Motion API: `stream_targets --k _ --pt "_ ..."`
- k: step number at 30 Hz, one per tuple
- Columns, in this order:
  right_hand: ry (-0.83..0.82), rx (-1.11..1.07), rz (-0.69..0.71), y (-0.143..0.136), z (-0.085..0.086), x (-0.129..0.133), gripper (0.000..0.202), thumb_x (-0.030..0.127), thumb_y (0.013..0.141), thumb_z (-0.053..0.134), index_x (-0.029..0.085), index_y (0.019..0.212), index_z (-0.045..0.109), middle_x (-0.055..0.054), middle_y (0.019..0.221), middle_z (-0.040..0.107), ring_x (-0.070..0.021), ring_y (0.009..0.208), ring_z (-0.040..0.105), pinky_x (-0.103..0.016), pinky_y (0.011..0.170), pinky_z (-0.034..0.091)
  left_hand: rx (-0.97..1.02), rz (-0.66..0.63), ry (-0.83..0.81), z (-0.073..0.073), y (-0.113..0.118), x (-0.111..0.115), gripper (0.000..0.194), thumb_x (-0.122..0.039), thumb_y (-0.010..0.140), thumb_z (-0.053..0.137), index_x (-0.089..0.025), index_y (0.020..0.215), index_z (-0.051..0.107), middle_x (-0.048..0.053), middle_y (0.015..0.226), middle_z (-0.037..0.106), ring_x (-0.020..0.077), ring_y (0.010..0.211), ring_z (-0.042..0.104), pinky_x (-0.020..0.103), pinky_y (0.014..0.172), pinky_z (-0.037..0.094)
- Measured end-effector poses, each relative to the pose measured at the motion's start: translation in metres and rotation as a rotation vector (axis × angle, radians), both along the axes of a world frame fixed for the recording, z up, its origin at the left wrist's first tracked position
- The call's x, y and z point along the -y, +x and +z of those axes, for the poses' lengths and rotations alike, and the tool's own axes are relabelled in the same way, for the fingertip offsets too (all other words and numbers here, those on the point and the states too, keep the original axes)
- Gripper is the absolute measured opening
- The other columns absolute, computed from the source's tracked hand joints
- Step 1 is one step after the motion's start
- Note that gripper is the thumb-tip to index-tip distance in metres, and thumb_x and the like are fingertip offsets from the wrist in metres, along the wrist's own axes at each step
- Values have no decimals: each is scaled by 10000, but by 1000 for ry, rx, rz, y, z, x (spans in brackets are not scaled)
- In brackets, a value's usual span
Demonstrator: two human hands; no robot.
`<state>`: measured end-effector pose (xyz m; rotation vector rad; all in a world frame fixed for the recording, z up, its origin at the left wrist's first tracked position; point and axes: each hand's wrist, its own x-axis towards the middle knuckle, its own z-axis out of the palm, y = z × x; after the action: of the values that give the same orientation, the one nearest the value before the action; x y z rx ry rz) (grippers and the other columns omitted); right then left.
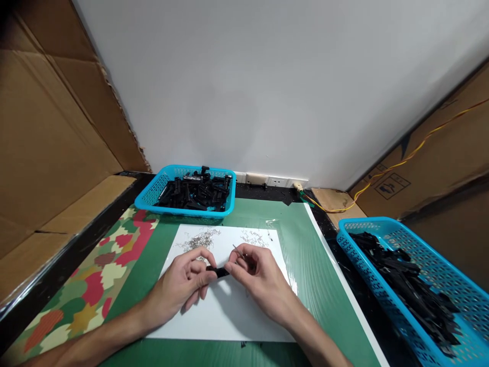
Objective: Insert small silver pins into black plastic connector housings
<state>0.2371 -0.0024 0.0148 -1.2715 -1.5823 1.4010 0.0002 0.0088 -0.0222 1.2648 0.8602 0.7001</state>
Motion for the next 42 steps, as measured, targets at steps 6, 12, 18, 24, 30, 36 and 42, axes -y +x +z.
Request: stream_targets --k 6,12,18,24,30,36,42 --pt "-9 29 10 -6 2 0 354 502 1013 699 173 885 672 57 701 402 -127 682 351 -278 629 274 73 35 -51 -5 3 0 425 -542 967 741 -183 1054 529 121 900 822 168 512 725 182 384 446" --pt "21 51 -39 -14 5 2 330 472 1002 707 168 874 705 53 679 428 -127 653 366 -280 610 285 100 72 -24 1 4 3 377 -500 1007 709 -201 1030 481 117 917 832 158 572 747 203 459 535" --pt "193 96 -101 -13 4 8 277 428 1012 708 190 873 744 32 719 462 -136 662 408 -284 609 319 119 100 30 5 6 10 346 -457 1025 697 -212 947 465 57 811 794 172 642 776 185 463 522" --pt "479 185 -49 -13 4 11 187 313 1053 674 202 922 747 17 747 527 -131 633 469 -278 586 350 109 113 58 0 5 13 331 -421 1008 722 -208 917 485 86 952 800 196 713 797 211 476 544" --pt "838 340 29 -8 -2 12 172 176 1107 534 188 1015 679 -13 812 589 -131 647 529 -253 579 403 -4 141 153 -5 1 16 263 -408 1010 720 -190 942 592 24 734 763 120 554 673 199 491 509" --pt "964 500 58 -3 1 10 224 189 1136 458 191 1011 644 -12 790 591 -135 621 516 -263 557 392 -68 150 246 -6 -1 18 245 -416 1012 715 -187 946 658 19 739 757 110 549 647 211 519 522" --pt "960 504 82 0 3 9 223 190 1137 465 196 1009 648 -19 804 613 -133 633 524 -262 574 385 -78 143 244 -2 -1 19 241 -412 1006 723 -190 937 659 25 745 761 115 536 645 224 514 538"
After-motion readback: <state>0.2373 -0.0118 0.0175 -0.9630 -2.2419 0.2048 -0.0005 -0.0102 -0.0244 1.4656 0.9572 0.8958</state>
